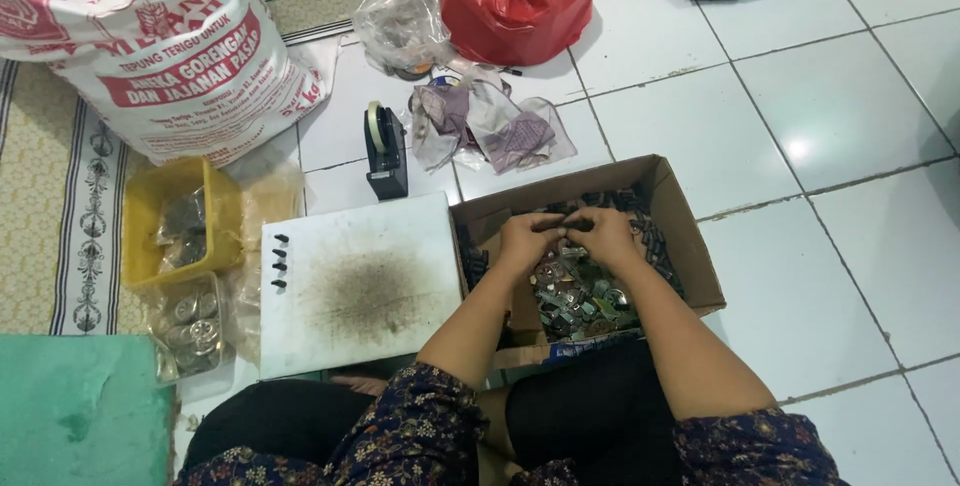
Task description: Assembling small mechanical or electrical components by hand and placing them in a box.
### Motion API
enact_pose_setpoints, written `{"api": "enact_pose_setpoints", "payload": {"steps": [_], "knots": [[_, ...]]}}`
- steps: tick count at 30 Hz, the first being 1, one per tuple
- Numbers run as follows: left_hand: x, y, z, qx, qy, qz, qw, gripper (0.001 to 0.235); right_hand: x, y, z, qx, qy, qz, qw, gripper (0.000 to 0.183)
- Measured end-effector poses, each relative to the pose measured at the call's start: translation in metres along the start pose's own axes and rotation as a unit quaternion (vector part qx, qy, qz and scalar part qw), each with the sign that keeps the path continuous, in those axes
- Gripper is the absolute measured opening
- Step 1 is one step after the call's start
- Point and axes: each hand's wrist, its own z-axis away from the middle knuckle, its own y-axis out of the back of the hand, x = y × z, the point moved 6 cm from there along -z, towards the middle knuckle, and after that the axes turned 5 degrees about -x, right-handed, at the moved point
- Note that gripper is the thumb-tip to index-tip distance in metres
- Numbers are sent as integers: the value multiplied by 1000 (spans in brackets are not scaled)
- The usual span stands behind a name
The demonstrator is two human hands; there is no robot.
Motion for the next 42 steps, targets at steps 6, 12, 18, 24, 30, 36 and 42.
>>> {"api": "enact_pose_setpoints", "payload": {"steps": [6, 12, 18, 24, 30, 36, 42], "knots": [[-12, 13, 8, 34, 28, 114, 993, 32, 1, 0, 9, 4, -27, -261, 965, 35], [-14, -1, 31, 44, 56, 220, 973, 47, -1, 6, 16, -4, -57, -326, 944, 40], [-42, 4, 40, 24, 119, 298, 947, 56, 50, 15, 15, -43, -83, 185, 978, 32], [-44, 9, 56, 39, 116, 325, 938, 57, 25, -16, 25, -155, -77, 310, 935, 32], [-31, 11, 74, 58, 98, 323, 940, 46, 14, -22, 30, -155, -44, 362, 918, 33], [-33, 11, 81, 64, 89, 314, 943, 47, -34, -15, 57, -206, -38, 357, 910, 32], [-41, 6, 78, 48, 79, 309, 946, 48, -31, -30, 55, -227, -22, 434, 871, 28]]}}
